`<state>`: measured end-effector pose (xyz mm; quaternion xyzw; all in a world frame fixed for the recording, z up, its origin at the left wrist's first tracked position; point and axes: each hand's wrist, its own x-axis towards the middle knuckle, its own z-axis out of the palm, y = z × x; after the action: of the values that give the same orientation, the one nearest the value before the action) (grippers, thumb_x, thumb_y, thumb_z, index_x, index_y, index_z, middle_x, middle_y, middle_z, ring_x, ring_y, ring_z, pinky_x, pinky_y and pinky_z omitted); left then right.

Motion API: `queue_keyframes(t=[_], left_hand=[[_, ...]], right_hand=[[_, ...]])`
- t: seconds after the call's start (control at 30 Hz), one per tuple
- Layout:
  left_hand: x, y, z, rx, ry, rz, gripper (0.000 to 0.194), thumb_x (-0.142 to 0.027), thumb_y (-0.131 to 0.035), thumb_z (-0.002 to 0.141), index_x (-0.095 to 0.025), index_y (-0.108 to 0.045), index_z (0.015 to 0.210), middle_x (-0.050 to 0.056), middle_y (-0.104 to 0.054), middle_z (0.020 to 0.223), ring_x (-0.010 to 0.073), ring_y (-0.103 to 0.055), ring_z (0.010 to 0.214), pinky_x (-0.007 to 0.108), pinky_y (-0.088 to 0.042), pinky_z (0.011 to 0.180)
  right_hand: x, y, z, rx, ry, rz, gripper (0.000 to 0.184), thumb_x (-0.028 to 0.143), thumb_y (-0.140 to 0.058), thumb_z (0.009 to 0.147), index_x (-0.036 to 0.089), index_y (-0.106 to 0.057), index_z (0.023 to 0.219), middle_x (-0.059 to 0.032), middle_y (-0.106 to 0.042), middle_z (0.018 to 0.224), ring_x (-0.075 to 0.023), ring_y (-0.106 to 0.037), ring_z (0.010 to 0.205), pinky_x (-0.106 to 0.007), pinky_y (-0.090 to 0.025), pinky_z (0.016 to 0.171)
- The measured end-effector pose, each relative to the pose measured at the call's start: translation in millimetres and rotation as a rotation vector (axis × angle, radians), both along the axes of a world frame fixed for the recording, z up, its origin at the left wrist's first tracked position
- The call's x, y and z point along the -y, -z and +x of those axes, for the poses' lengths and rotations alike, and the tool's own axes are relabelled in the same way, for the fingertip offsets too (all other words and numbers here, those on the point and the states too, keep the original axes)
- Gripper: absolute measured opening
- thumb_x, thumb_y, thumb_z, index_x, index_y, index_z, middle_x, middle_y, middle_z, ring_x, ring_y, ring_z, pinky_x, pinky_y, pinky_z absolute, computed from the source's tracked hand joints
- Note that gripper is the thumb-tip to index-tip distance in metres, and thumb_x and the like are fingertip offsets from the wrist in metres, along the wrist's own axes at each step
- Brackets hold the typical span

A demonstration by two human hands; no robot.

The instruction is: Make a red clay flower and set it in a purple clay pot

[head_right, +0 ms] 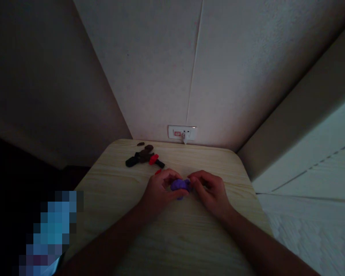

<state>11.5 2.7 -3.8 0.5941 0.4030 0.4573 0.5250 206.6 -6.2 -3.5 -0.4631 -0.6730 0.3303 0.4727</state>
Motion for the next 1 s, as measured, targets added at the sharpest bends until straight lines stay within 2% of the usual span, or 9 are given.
queue_keyframes(t=[0.13,0.23,0.37,0.47,0.53,0.73,1.0], left_hand=[[-1,1.2,0,0.095,0.055,-0.020,0.035,-0.025,-0.095,0.062,-0.018,-0.072,0.087,0.003,-0.074,0.085,0.0191,-0.071,0.081,0.030,-0.055,0.076],[0,2.1,0,0.090,0.055,0.024,0.030,-0.025,-0.094,0.065,-0.017,-0.072,0.085,0.002,-0.072,0.085,0.0180,-0.070,0.080,0.029,-0.056,0.075],[1,0.4,0,0.106,0.055,0.037,0.035,-0.021,-0.093,0.065,-0.019,-0.071,0.091,0.002,-0.074,0.087,0.0175,-0.071,0.083,0.029,-0.057,0.079],[1,-3.0,0,0.130,0.026,0.012,0.043,-0.018,-0.094,0.060,-0.019,-0.069,0.096,0.002,-0.075,0.088,0.0182,-0.072,0.084,0.030,-0.059,0.079],[0,-4.9,1,0.161,0.019,-0.027,0.044,-0.019,-0.092,0.062,-0.018,-0.069,0.099,0.003,-0.076,0.090,0.0187,-0.073,0.084,0.031,-0.060,0.079],[-2,-2.9,1,0.158,0.075,-0.109,0.025,-0.033,-0.081,0.079,-0.015,-0.074,0.095,0.008,-0.079,0.087,0.0201,-0.075,0.080,0.030,-0.061,0.071],[2,-7.7,1,0.029,0.086,0.023,0.014,-0.028,-0.072,0.083,-0.015,-0.074,0.088,0.004,-0.073,0.078,0.0171,-0.069,0.072,0.025,-0.056,0.064]], right_hand=[[6,-4.9,-2,0.034,-0.033,0.137,0.016,0.033,-0.070,0.093,0.019,-0.075,0.098,-0.0041,-0.071,0.075,-0.0150,-0.063,0.061,-0.025,-0.049,0.054],[11,-7.1,-5,0.074,-0.061,0.157,0.017,0.033,-0.076,0.088,0.019,-0.075,0.097,-0.0017,-0.066,0.069,-0.0130,-0.057,0.056,-0.023,-0.045,0.049],[11,-6.1,-7,0.052,-0.040,0.088,0.019,0.033,-0.080,0.084,0.018,-0.077,0.096,-0.0004,-0.065,0.064,-0.0114,-0.054,0.051,-0.022,-0.042,0.045],[9,-5.2,-7,0.022,-0.026,0.041,0.017,0.034,-0.077,0.087,0.018,-0.078,0.087,-0.0021,-0.068,0.063,-0.0127,-0.057,0.053,-0.023,-0.045,0.049],[8,-5.5,-7,-0.037,0.003,0.007,0.019,0.037,-0.076,0.088,0.018,-0.077,0.086,-0.0043,-0.072,0.068,-0.0142,-0.061,0.057,-0.024,-0.048,0.052],[8,-8.0,-9,-0.156,0.048,-0.115,0.029,0.048,-0.074,0.089,0.019,-0.072,0.086,-0.0045,-0.073,0.072,-0.0148,-0.063,0.059,-0.025,-0.052,0.054],[12,-11.1,-10,-0.110,-0.081,-0.118,0.027,0.046,-0.073,0.090,0.020,-0.068,0.094,-0.0021,-0.068,0.073,-0.0139,-0.059,0.061,-0.024,-0.050,0.057]])
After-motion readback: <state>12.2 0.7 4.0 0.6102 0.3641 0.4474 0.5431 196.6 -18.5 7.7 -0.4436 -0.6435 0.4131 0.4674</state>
